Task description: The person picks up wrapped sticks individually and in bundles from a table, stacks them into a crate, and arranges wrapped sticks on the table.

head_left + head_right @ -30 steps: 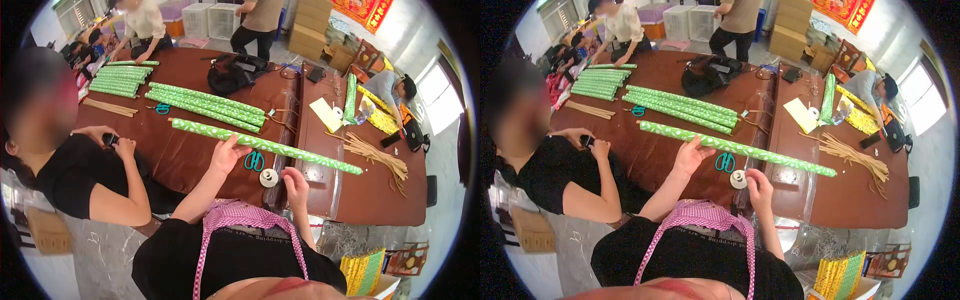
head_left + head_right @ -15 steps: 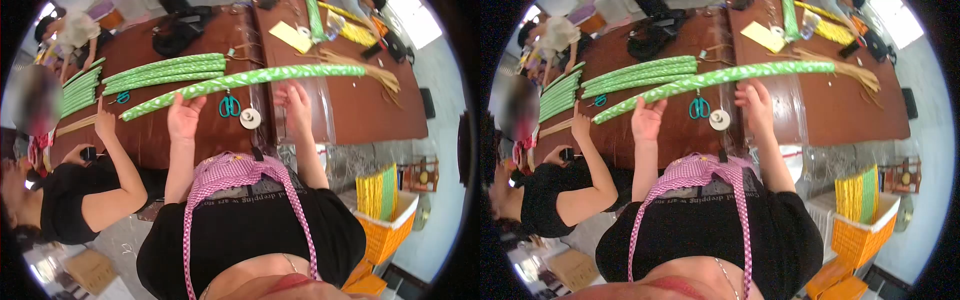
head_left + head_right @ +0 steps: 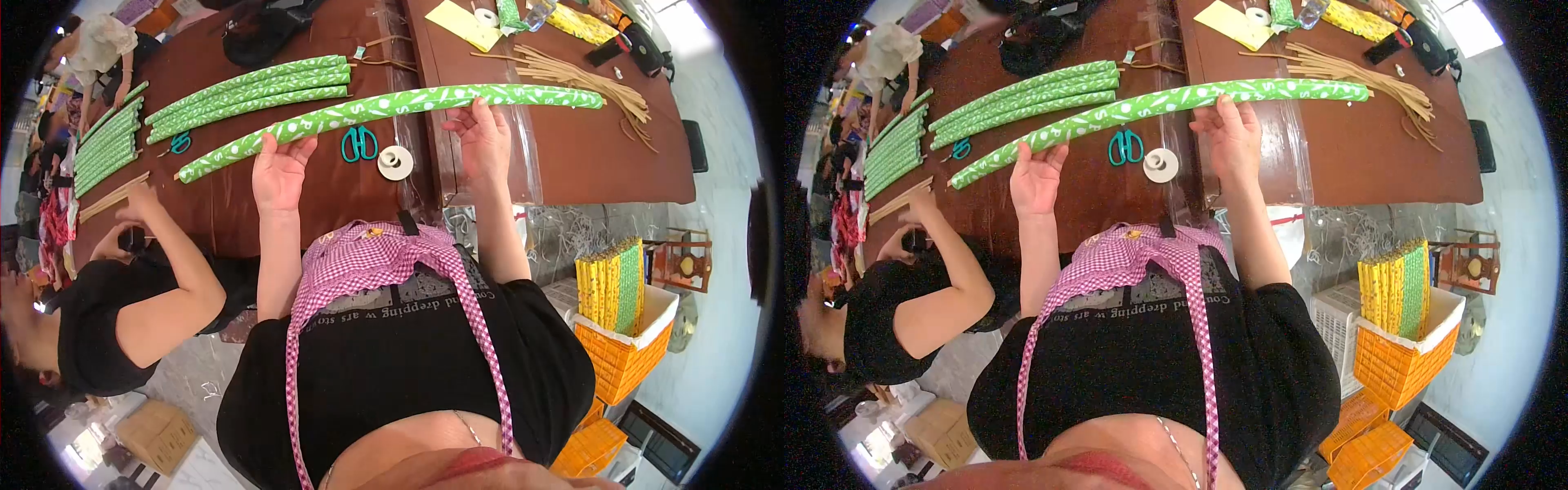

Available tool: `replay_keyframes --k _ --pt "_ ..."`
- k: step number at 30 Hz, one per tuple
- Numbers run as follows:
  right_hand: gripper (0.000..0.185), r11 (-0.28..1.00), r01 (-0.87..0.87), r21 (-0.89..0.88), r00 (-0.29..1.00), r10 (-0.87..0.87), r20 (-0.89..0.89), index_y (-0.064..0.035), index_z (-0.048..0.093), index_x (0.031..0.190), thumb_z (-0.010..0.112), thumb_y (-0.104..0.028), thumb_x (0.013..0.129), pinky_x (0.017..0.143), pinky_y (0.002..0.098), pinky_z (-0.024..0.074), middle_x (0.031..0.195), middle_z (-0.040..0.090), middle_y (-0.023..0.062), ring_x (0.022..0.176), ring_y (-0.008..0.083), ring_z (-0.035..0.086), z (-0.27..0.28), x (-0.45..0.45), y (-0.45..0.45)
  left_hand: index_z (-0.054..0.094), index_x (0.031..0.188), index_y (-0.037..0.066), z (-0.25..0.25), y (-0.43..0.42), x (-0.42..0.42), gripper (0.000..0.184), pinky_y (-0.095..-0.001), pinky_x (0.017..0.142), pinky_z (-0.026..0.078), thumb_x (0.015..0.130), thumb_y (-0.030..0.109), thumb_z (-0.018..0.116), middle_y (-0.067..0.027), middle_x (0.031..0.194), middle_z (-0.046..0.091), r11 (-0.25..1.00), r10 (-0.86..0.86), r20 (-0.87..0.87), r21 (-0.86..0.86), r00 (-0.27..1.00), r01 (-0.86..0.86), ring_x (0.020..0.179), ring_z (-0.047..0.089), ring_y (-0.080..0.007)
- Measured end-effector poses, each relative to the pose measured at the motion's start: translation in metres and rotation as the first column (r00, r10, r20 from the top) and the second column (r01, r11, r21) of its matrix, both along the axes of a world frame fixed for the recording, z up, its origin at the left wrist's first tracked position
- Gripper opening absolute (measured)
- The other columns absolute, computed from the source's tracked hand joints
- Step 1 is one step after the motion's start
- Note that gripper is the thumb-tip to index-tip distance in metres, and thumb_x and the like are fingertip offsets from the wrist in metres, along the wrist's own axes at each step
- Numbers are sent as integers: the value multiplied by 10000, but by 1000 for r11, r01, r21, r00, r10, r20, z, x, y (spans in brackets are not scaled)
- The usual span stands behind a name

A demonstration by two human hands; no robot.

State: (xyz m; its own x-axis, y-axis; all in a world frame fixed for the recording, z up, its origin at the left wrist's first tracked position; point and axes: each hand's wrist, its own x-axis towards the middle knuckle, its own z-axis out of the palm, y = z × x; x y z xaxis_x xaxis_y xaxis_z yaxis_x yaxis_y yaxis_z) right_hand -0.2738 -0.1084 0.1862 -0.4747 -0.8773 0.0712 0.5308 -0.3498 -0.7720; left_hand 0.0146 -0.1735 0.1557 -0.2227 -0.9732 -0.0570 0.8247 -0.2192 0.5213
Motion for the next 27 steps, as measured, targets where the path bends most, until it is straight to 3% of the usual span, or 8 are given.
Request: replay_keyframes --k 9,16,27 --pt "214 1000 4 21 1000 -4 11 -6 525 971 511 -200 883 603 359 525 867 600 120 770 227 601 -13 -2 0 516 1076 17 -2 1 1 259 -462 832 472 907 200 446 -175 1071 563 998 -47 -70 -54 996 44 960 562 -321" --pt "226 996 2 86 1000 -4 20 -19 541 947 513 -234 883 628 341 510 879 605 102 781 211 595 -16 -1 1 525 1060 19 5 3 -1 236 -464 822 478 901 179 458 -198 1050 575 998 -31 -7 -61 999 31 949 575 -314" --pt "219 991 22 128 999 -25 23 -50 544 951 530 -252 869 657 370 488 873 599 100 795 229 586 -22 -2 6 485 1084 -8 14 7 -1 262 -468 836 474 824 20 471 -199 1062 561 994 -36 11 -103 999 37 965 570 -321"
